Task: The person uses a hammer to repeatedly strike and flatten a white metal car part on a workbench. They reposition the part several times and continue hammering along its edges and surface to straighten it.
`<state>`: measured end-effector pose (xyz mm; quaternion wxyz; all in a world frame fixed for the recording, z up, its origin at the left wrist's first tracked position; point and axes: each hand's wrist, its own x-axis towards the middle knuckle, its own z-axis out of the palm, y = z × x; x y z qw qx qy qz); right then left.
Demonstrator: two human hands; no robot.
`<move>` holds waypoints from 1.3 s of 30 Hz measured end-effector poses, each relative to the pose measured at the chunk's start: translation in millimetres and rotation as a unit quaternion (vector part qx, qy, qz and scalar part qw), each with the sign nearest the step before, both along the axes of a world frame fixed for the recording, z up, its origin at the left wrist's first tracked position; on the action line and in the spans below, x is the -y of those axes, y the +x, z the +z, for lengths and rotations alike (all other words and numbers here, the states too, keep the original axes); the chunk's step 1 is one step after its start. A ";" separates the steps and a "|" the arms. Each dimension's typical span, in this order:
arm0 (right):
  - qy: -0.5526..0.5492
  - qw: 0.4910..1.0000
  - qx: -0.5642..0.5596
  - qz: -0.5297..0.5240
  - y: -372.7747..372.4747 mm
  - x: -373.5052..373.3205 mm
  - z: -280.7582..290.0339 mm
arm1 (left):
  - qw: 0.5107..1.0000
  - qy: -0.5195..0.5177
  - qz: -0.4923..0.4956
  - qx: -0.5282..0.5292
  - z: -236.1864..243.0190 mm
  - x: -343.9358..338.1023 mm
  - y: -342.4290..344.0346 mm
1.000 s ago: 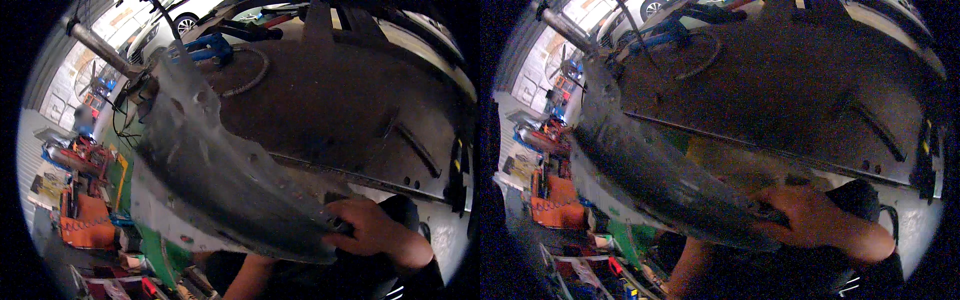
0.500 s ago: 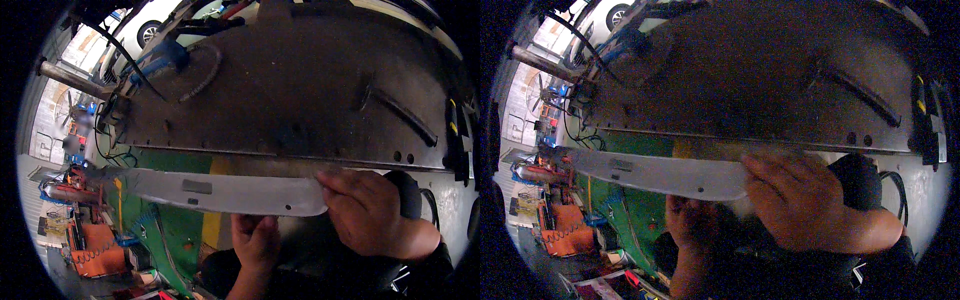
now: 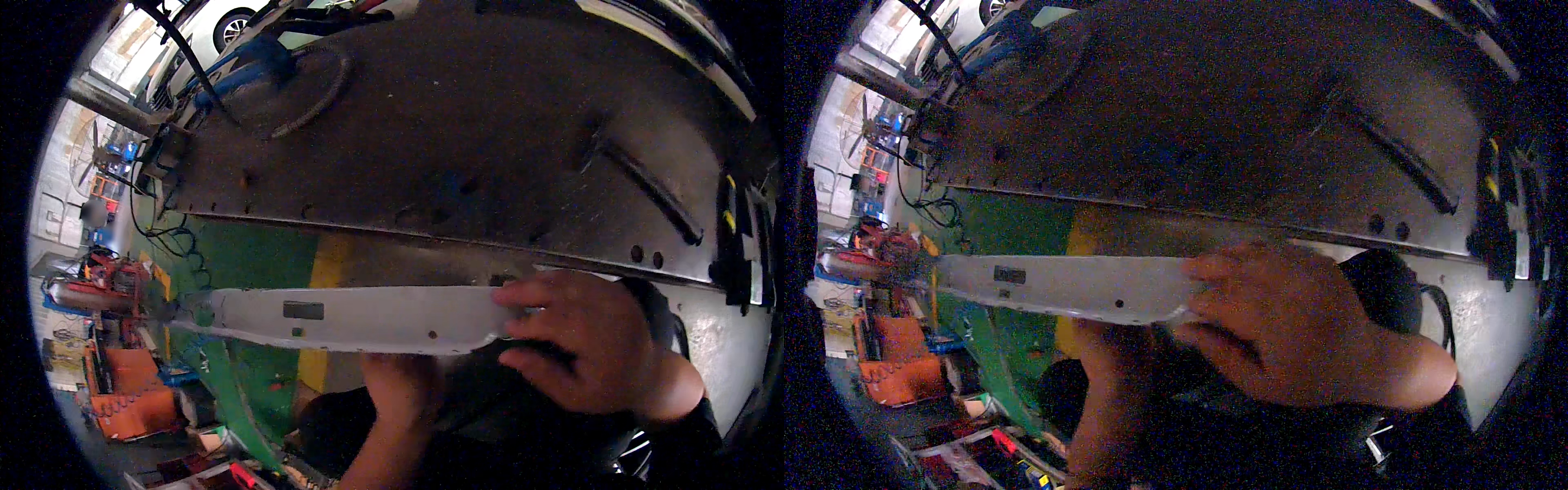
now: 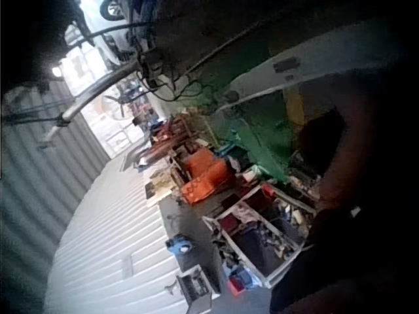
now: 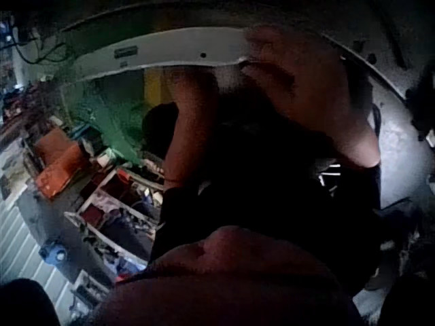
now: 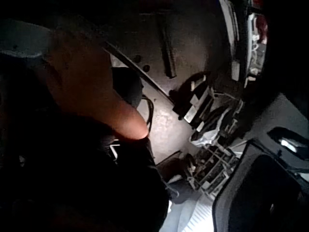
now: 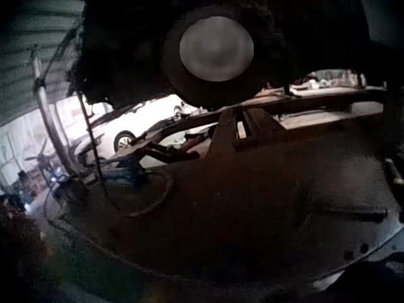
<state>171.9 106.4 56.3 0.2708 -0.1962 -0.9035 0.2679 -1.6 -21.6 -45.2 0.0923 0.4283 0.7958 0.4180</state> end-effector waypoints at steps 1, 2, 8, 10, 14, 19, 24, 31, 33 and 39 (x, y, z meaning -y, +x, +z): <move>-0.046 0.999 -0.003 -0.001 8.7 -11.9 8.0 | 0.993 0.048 0.007 0.112 0.1 -5.1 0.6; -0.099 0.995 -0.010 0.007 11.1 -23.1 13.0 | 0.971 0.097 0.031 0.214 -0.8 -6.0 -0.8; -0.007 0.983 0.180 -0.019 -40.9 -83.3 0.1 | 0.856 0.190 0.075 0.476 -19.3 5.5 -5.9; 0.056 0.984 0.168 0.013 -50.5 -96.3 -14.3 | 0.759 0.207 0.080 0.612 14.6 -12.2 2.1; 0.066 0.962 0.239 0.116 -64.4 -108.9 -23.2 | 0.726 0.208 0.080 0.651 7.8 -18.0 1.4; 0.027 0.975 0.199 0.098 -45.6 -132.4 -1.4 | 0.719 0.150 0.055 0.677 -11.6 -49.9 4.5; -0.073 0.979 0.191 0.026 -20.2 -117.3 32.6 | 0.738 0.157 0.057 0.654 8.5 -79.7 16.5; 0.056 0.969 0.237 0.046 -2.8 -84.4 35.0 | 0.698 0.244 0.060 0.671 -2.4 -96.4 24.9; 0.098 0.955 0.279 0.032 -9.4 -79.9 34.9 | 0.698 0.254 0.059 0.667 -6.1 -95.1 22.1; 0.174 0.908 0.380 -0.015 -12.9 -79.1 32.3 | 0.701 0.227 0.043 0.674 1.3 -103.0 24.5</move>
